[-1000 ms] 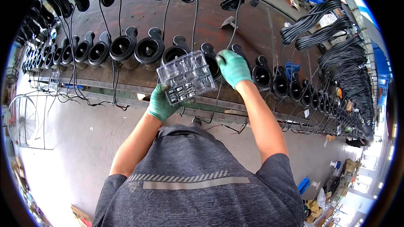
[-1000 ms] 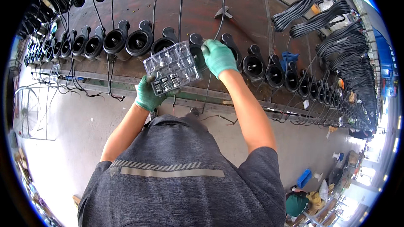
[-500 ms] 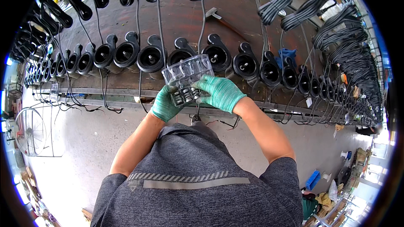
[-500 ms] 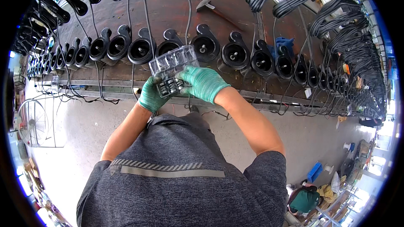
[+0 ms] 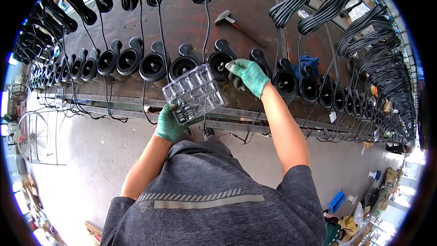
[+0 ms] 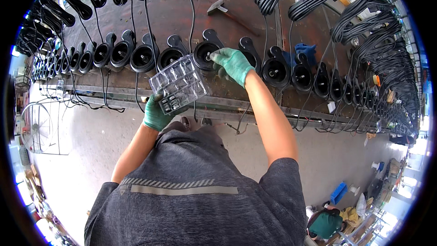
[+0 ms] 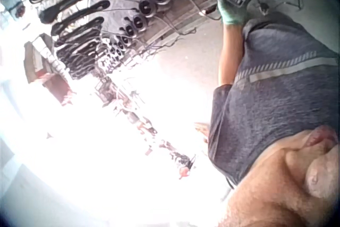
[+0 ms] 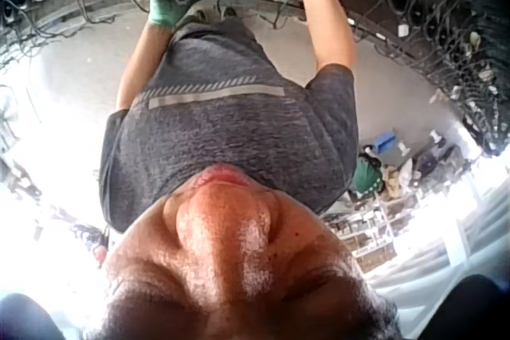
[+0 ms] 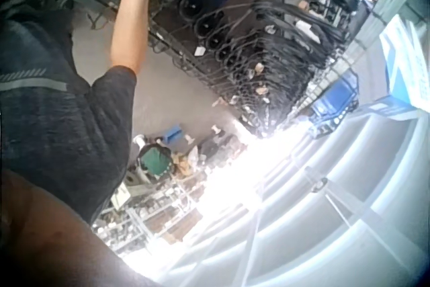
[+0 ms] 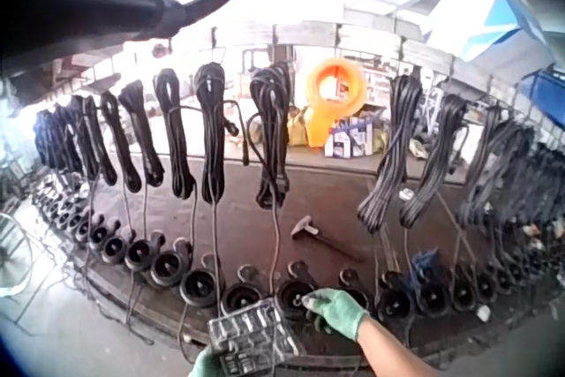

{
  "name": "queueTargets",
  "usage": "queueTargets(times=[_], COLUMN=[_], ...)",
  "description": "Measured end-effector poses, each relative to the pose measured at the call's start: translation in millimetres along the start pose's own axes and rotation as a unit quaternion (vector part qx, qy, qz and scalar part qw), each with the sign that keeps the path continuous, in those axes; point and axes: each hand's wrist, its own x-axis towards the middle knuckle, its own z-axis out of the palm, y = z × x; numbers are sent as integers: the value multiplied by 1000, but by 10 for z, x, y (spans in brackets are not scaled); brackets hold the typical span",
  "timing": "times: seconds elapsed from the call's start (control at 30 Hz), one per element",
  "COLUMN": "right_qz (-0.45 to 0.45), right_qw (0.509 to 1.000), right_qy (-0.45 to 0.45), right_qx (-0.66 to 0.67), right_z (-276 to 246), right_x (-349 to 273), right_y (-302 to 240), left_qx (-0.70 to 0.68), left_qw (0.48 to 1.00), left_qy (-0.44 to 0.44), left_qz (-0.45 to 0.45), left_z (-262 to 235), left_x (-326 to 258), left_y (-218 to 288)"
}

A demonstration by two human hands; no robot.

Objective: The person stands at a long workbench in a factory setting, wearing green gloves. They pick up small cylindrical metal components from a clear plastic tray and insert them one by one into the central openings of black circular devices arranged in rows. The person repeats this insertion process for multiple units along the bench.

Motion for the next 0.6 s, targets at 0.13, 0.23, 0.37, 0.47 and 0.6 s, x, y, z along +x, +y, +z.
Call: queueTargets(times=[0.13,0.23,0.37,0.47,0.6], right_qz=[37,86,80,-211,-169], right_qw=[998,983,980,859,816], right_qy=[-3,-7,35,116,47], right_qx=[-55,-159,-179,-452,-551], right_z=[122,83,210,192,246], right_x=[366,589,453,468,540], right_y=[29,64,-122,75,16], left_qx=[-18,-33,-59,-77,-77], left_qw=[1000,999,998,995,993], left_qy=[6,15,-30,-52,-67], left_qz=[4,-2,-21,-35,-60], left_z=[-88,-115,-54,-23,-49], left_x=[31,107,165,232,406], left_y=[81,111,202,248,255])
